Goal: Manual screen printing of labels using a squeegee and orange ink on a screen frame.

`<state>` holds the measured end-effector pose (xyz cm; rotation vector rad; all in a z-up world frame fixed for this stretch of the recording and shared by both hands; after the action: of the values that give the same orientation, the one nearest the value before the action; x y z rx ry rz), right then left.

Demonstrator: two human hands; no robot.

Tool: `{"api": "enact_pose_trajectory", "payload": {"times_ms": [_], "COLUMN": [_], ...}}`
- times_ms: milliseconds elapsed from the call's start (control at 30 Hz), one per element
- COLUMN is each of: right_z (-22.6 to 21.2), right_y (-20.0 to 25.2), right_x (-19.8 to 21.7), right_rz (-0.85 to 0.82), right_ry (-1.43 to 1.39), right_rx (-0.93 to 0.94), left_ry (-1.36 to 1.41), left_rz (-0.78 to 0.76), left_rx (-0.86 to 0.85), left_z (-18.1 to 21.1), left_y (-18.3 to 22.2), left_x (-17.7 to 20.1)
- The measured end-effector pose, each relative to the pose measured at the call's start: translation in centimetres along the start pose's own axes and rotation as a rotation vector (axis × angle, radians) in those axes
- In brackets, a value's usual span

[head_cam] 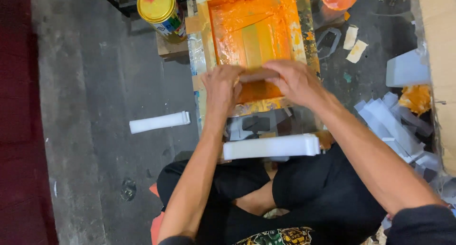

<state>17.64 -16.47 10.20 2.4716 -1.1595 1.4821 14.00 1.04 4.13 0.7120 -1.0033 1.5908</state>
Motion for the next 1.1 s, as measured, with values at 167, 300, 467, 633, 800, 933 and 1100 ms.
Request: {"api": "enact_pose_trajectory", "payload": {"times_ms": [167,300,467,633,800,933,1100], "right_z": [5.5,6.5,7.3,7.9,3.4,0.0,-1.3], "right_y": [-4.4,-6.9,-6.5,-4.0,-0.4,2.5,5.2], "right_x": [-1.1,-0.7,-1.1,-3.3,-2.4,-1.7,-2.1], "right_rz": [0.003,0.105,0.102,-0.022,-0.068,-0.053,-0.091], "right_ry": [0.002,0.064,0.075,-0.043,-0.032,-0.034,-0.037], "right_rx": [-0.034,0.017,0.024,-0.029,-0.041,-0.042,-0.142], "left_ry": [0.013,0.129,0.152,0.077,0.022,0.034,0.083], "left_rz": [0.048,0.15,0.138,0.057,-0.04,-0.03,-0.085], "left_rx": [0.014,0.005,0.005,0.063,0.068,0.042,0.047], "left_z": [-1.7,-1.0,-1.2,-2.1,-1.0,-0.1,0.6], "left_y": [-6.1,-8.8,-8.8,-6.0,-1.0,2.4,4.9], "left_x": [-0.7,0.9,0.2,-1.1,-0.8,0.0,0.5]}}
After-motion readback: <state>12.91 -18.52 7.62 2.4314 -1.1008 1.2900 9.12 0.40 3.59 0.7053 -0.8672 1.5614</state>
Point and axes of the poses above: each hand's wrist, its own y-axis away from the middle knuckle, its own x-axis out of the back of the hand, z = x × y, the point moved 7 cm from there along -y, towards the middle knuckle, and after that the axes turned 9 degrees about x, right-handed, at the moved point
